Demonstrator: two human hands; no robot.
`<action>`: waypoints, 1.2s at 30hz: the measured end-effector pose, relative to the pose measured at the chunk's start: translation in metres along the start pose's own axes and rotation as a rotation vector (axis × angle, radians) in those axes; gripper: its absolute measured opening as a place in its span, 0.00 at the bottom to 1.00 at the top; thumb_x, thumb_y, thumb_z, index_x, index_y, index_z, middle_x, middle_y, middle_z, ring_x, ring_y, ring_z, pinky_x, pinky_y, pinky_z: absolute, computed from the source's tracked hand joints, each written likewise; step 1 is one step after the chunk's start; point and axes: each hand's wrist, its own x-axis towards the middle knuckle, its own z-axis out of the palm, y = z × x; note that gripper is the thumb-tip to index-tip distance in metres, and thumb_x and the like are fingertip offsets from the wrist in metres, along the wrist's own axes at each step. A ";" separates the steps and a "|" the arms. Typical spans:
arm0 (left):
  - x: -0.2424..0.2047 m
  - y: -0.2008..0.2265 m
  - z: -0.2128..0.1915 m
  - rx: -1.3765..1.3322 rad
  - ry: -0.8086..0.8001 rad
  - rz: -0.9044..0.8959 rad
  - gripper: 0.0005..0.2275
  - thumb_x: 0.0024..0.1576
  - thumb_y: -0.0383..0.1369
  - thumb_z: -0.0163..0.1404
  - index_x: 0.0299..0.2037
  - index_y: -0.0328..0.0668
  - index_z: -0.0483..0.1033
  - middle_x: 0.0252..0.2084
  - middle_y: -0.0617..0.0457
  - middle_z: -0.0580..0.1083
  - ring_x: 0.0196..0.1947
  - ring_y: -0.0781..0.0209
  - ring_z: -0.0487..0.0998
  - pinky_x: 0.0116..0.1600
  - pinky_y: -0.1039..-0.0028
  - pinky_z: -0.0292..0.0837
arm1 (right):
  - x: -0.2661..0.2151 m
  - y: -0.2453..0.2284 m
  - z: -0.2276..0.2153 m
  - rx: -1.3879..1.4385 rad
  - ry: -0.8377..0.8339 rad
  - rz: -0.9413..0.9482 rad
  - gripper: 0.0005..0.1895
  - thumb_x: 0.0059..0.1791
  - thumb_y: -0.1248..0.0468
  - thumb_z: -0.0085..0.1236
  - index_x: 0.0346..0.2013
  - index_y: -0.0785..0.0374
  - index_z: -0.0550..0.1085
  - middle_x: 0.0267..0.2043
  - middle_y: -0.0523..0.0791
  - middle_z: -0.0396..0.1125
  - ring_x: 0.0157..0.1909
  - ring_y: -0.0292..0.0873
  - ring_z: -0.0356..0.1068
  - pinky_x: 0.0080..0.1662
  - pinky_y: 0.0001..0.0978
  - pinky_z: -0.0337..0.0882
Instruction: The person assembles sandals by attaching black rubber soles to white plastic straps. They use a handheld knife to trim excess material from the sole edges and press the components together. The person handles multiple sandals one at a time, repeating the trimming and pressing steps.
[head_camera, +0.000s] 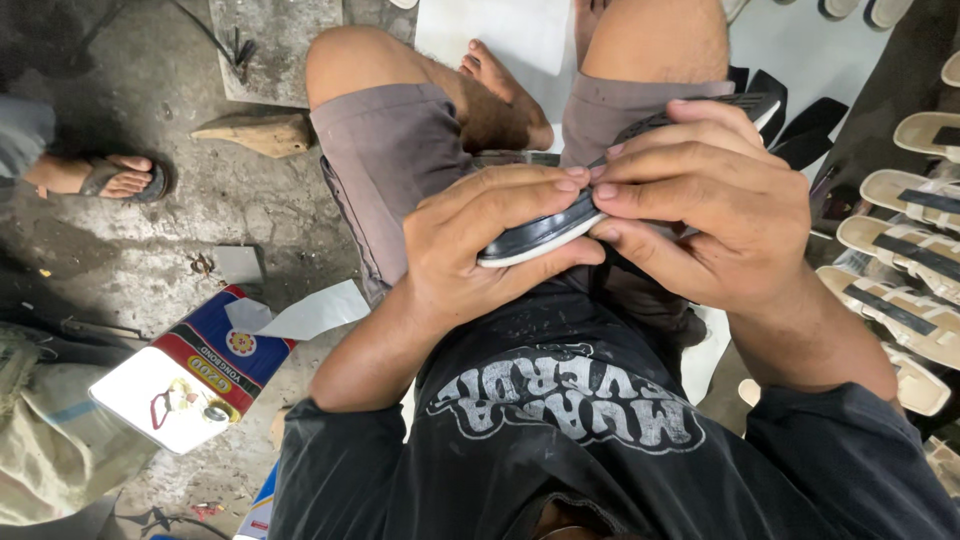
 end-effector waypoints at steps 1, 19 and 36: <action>0.000 -0.001 0.000 -0.001 0.012 0.009 0.21 0.53 0.31 0.72 0.50 0.33 0.75 0.51 0.45 0.78 0.54 0.52 0.83 0.55 0.71 0.83 | 0.001 0.000 0.000 -0.006 -0.004 -0.002 0.10 0.45 0.64 0.72 0.36 0.64 0.80 0.40 0.48 0.76 0.48 0.48 0.77 0.60 0.47 0.69; -0.002 -0.012 -0.007 -0.109 -0.021 0.033 0.09 0.56 0.27 0.54 0.42 0.27 0.77 0.44 0.39 0.79 0.47 0.47 0.85 0.53 0.63 0.84 | -0.006 -0.010 0.007 0.041 -0.014 0.087 0.08 0.47 0.64 0.70 0.34 0.62 0.77 0.40 0.45 0.76 0.48 0.45 0.76 0.63 0.46 0.67; 0.012 -0.028 0.002 0.893 -0.311 0.182 0.16 0.64 0.35 0.53 0.61 0.40 0.74 0.50 0.58 0.76 0.42 0.65 0.77 0.47 0.74 0.69 | -0.026 0.060 0.004 -0.143 0.019 -0.014 0.11 0.53 0.67 0.70 0.49 0.66 0.79 0.46 0.48 0.75 0.49 0.47 0.77 0.50 0.34 0.72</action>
